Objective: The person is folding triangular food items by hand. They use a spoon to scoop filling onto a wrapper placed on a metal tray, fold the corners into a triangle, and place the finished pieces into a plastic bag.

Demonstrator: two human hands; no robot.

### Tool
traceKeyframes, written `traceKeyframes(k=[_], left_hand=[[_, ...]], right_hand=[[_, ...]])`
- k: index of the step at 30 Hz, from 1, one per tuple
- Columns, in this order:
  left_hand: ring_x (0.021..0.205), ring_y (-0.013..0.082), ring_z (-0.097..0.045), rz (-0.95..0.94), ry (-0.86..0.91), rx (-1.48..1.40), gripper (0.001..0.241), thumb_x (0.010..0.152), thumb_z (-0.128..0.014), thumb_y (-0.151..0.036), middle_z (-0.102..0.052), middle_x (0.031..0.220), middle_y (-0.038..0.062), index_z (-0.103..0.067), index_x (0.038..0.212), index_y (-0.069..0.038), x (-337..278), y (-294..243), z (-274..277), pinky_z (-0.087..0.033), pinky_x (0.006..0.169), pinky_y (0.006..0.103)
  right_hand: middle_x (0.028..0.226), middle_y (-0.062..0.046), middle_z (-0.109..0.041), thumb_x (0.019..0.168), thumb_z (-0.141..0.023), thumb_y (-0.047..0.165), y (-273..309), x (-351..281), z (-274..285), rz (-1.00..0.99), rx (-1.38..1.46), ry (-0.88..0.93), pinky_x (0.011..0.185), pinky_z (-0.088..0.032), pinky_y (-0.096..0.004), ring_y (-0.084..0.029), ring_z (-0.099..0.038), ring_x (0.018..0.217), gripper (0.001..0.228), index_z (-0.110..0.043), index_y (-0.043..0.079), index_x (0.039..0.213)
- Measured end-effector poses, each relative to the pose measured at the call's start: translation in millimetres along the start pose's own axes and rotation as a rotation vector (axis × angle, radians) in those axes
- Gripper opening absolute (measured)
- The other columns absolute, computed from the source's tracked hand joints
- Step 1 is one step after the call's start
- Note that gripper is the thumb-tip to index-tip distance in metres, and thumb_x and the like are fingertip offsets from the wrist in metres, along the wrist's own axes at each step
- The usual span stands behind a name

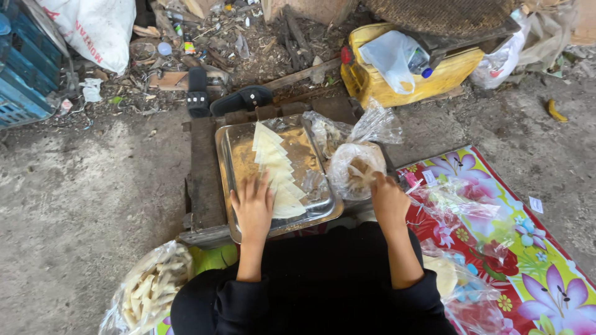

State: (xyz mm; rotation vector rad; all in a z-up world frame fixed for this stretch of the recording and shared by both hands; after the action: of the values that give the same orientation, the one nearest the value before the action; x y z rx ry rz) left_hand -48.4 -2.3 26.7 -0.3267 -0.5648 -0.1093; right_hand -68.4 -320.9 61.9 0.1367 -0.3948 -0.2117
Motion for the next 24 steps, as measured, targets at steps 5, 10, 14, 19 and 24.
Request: traceKeyframes(k=[5, 10, 14, 19, 24], left_hand=[[0.121, 0.0308, -0.053, 0.027, 0.040, -0.196, 0.035, 0.093, -0.073, -0.029, -0.060, 0.126, 0.005, -0.065, 0.126, -0.019, -18, -5, 23, -0.035, 0.111, 0.0540], [0.118, 0.0319, -0.053, -0.130, 0.054, -0.250, 0.051, 0.072, -0.082, -0.027, -0.060, 0.122, 0.006, -0.067, 0.119, -0.015, -46, -3, 50, -0.033, 0.105, 0.0536], [0.116, 0.0272, -0.055, -0.153, -0.024, -0.219, 0.042, 0.078, -0.082, -0.021, -0.062, 0.120, 0.001, -0.068, 0.117, -0.017, -48, -3, 48, -0.034, 0.105, 0.0510], [0.109, 0.0218, -0.057, -0.154, -0.063, -0.225, 0.029, 0.081, -0.081, -0.021, -0.063, 0.109, -0.002, -0.073, 0.109, -0.020, -51, -6, 39, -0.034, 0.104, 0.0475], [0.103, 0.0200, -0.058, -0.146, -0.091, -0.236, 0.022, 0.083, -0.081, -0.022, -0.064, 0.103, -0.002, -0.075, 0.104, -0.020, -51, -5, 35, -0.033, 0.102, 0.0463]], right_hand=[[0.097, -0.016, -0.071, 0.101, -0.063, 0.017, -12, 5, -11, 0.029, 0.249, -0.223, 0.065, -0.056, -0.050, -0.040, -0.070, 0.080, 0.012, -0.071, 0.010, 0.105], [0.095, -0.021, -0.071, 0.098, -0.062, 0.009, -20, 0, -31, 0.027, 0.356, -0.290, 0.069, -0.056, -0.049, -0.042, -0.070, 0.083, 0.012, -0.073, 0.004, 0.104], [0.091, -0.023, -0.072, 0.098, -0.063, 0.008, -26, 7, -62, 0.059, 0.618, -0.242, 0.071, -0.056, -0.043, -0.039, -0.072, 0.083, 0.013, -0.074, 0.003, 0.104], [0.079, -0.015, -0.069, 0.100, -0.063, 0.008, -56, 11, -63, -0.132, 0.783, -0.265, 0.058, -0.048, -0.033, -0.020, -0.065, 0.064, 0.014, -0.074, 0.000, 0.106], [0.071, 0.002, -0.060, 0.103, -0.059, 0.010, -69, 6, -58, -0.360, 1.039, -0.168, 0.047, -0.040, -0.023, -0.003, -0.051, 0.057, 0.017, -0.072, 0.000, 0.105]])
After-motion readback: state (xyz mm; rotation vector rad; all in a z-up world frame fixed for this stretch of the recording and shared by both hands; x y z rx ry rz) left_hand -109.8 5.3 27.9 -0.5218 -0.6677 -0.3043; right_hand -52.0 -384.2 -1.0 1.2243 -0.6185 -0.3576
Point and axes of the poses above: each hand's wrist, its own x-axis towards the middle knuckle, its own z-axis out of the back of the hand, y = z × x, the point moved 1 cm from there along x, towards the middle knuckle
